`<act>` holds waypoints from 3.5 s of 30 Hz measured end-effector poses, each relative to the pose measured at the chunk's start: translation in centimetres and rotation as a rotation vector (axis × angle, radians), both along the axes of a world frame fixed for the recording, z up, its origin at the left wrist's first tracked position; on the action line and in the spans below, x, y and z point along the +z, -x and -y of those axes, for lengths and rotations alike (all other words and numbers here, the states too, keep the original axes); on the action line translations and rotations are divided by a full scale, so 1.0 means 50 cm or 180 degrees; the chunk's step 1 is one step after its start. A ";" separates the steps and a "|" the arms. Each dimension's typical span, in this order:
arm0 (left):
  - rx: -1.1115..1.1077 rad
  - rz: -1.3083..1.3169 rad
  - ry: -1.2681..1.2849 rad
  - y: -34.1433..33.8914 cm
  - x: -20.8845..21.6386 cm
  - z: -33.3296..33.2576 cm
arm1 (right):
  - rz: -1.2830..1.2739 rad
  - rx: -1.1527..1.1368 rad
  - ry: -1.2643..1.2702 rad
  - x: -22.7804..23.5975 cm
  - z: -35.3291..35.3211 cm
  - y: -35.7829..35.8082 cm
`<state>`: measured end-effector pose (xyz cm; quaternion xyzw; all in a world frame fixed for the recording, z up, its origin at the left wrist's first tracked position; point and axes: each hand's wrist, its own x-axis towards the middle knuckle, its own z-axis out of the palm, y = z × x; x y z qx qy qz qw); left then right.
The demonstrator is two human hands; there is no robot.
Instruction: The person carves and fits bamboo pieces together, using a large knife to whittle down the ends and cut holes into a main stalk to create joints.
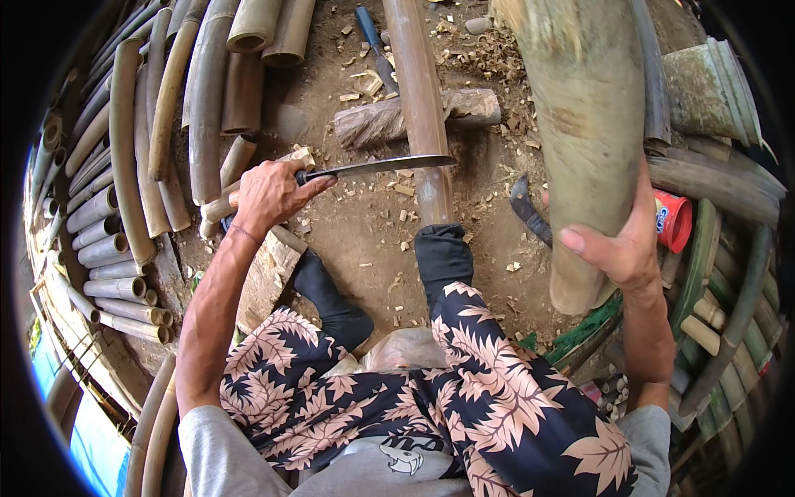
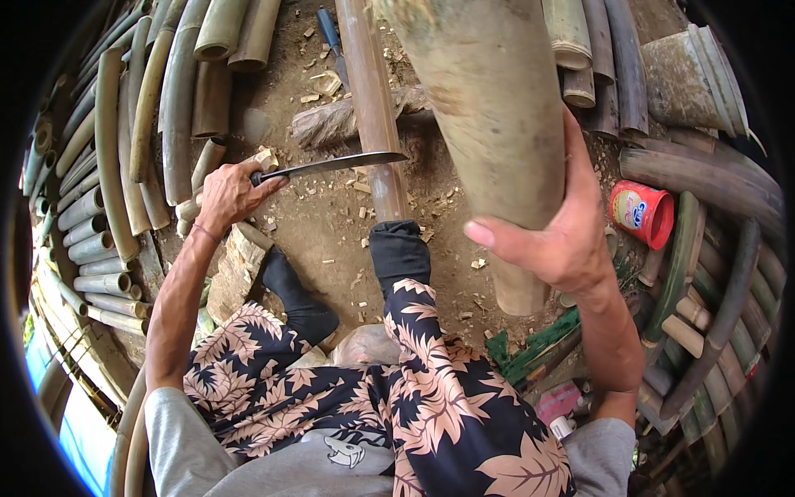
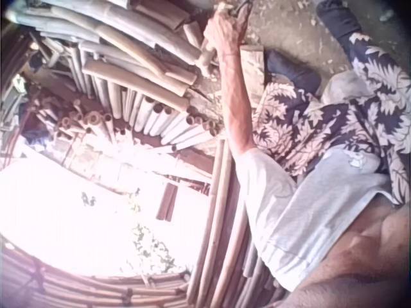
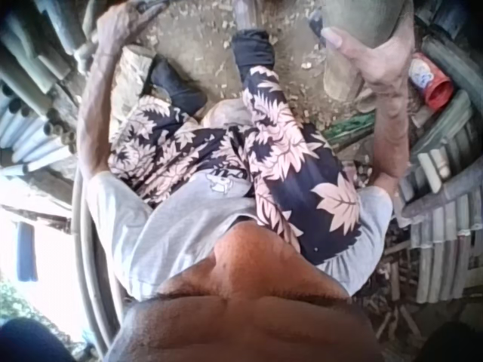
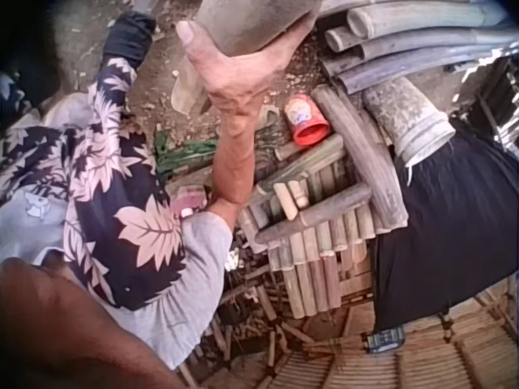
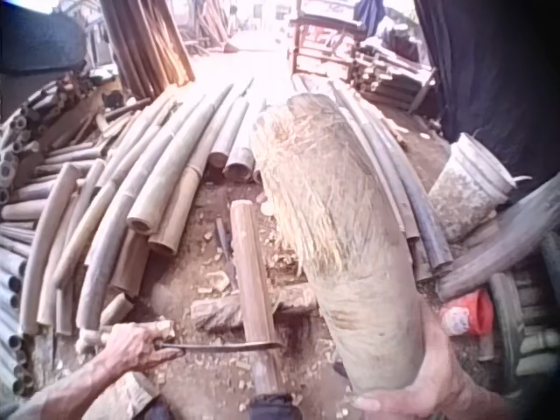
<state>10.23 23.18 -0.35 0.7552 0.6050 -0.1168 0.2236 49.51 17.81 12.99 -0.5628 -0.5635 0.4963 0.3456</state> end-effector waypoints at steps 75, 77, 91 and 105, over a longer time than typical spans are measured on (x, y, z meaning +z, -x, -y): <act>-0.0147 0.0429 -0.0154 0.006 -0.065 0.196 | 0.1103 0.0066 -0.0381 -0.125 0.067 -0.042; -0.0155 0.0411 -0.0117 0.006 -0.069 0.195 | 0.1271 0.0241 -0.0436 -0.114 0.064 -0.030; -0.0258 0.0208 0.0070 0.007 -0.069 0.155 | 0.3077 0.3482 -0.1639 -0.096 0.028 0.020; -0.0397 0.0389 -0.0137 0.011 -0.098 0.135 | 0.1119 0.3765 -0.2486 -0.063 0.100 0.072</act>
